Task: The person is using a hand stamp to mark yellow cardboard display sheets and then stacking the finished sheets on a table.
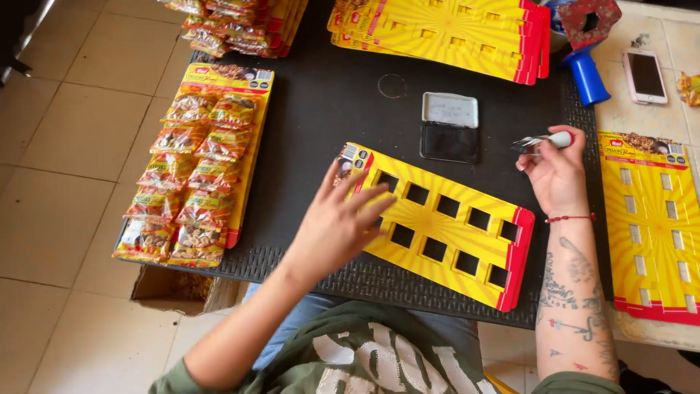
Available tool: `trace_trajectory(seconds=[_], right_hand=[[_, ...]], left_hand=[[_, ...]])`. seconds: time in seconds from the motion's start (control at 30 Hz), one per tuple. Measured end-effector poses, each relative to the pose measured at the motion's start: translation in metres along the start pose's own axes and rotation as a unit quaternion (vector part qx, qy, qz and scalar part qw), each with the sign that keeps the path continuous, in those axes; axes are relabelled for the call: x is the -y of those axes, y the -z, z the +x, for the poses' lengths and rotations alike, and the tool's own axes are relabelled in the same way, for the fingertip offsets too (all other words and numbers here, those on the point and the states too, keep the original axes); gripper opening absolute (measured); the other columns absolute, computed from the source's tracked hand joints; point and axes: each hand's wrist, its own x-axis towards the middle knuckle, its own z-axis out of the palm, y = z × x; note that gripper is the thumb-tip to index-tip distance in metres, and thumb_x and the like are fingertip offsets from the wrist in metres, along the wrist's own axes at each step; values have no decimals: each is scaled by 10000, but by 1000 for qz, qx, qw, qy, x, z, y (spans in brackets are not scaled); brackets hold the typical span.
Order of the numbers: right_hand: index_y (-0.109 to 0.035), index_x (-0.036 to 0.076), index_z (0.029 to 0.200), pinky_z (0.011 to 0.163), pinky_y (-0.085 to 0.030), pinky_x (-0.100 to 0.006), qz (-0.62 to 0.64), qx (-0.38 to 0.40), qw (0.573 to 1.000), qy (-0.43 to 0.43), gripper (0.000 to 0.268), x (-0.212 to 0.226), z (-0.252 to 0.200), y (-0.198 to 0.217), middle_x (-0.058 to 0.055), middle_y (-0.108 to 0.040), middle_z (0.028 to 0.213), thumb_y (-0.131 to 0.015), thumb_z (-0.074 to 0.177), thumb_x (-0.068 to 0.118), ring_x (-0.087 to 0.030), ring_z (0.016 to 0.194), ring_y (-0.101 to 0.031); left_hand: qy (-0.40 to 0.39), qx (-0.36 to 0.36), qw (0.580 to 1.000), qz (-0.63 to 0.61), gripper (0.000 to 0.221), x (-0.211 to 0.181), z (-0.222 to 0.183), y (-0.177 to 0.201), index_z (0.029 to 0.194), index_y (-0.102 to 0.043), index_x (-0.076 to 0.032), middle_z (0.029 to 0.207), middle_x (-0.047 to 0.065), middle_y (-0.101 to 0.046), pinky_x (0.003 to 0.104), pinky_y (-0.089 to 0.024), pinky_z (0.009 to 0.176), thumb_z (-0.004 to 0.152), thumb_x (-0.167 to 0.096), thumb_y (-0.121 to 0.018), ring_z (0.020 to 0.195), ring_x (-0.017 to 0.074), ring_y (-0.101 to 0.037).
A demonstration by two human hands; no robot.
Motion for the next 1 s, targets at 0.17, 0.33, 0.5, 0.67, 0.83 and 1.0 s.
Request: trace_trajectory(seconds=[0.17,0.33,0.5,0.67,0.83,1.0], right_hand=[[-209,129,1398,689,-584,-291,-238,162,952,103,500,-7,-16,-104,-129,-483,1108,-547,1055,-4,-207,838,-599],[-246,50,1397,749,-572,-368,-354,231,893,153,534,-35,-36,-186,-178,-544,1154,-625,1021,58,-247,962,-613],[-286,15,1419,850,-581,-483,-453,226,845,174,553,-54,-46,-211,-257,-572,1188,-663,1035,142,-385,1026,-649],[-327,22,1424,806,-582,-528,-536,234,790,182,535,-50,-54,-221,-317,-577,1141,-660,1035,175,-509,1021,-642],[-357,34,1421,773,-586,-531,-572,240,760,194,513,-54,-55,-219,-324,-589,1133,-659,1037,192,-518,1011,-647],[-378,33,1402,758,-601,-504,-599,268,726,205,507,-63,-52,-210,-314,-601,1133,-673,1024,196,-504,1008,-667]], left_hand=[[50,-26,998,-2,717,-10,-63,-35,1430,-576,-214,1505,74,-535,666,-100,1236,905,-695,-495,1486,375,-371],[69,0,997,-24,610,-7,-70,-46,1285,-670,-208,1455,63,-571,770,-91,1182,905,-667,-541,1462,372,-401],[82,0,996,-33,552,-6,-71,-47,1254,-681,-209,1451,52,-574,761,-140,1183,928,-632,-544,1459,357,-412],[90,7,994,-55,536,-6,-69,-43,1234,-693,-172,1437,72,-583,756,-136,1189,921,-589,-568,1459,366,-414],[95,21,993,-61,511,-6,-69,-39,1234,-694,-170,1445,73,-576,752,-135,1191,930,-565,-581,1467,364,-403],[102,33,992,-71,545,-8,-70,-38,1253,-677,-172,1461,72,-560,747,-136,1195,934,-594,-546,1474,361,-394]])
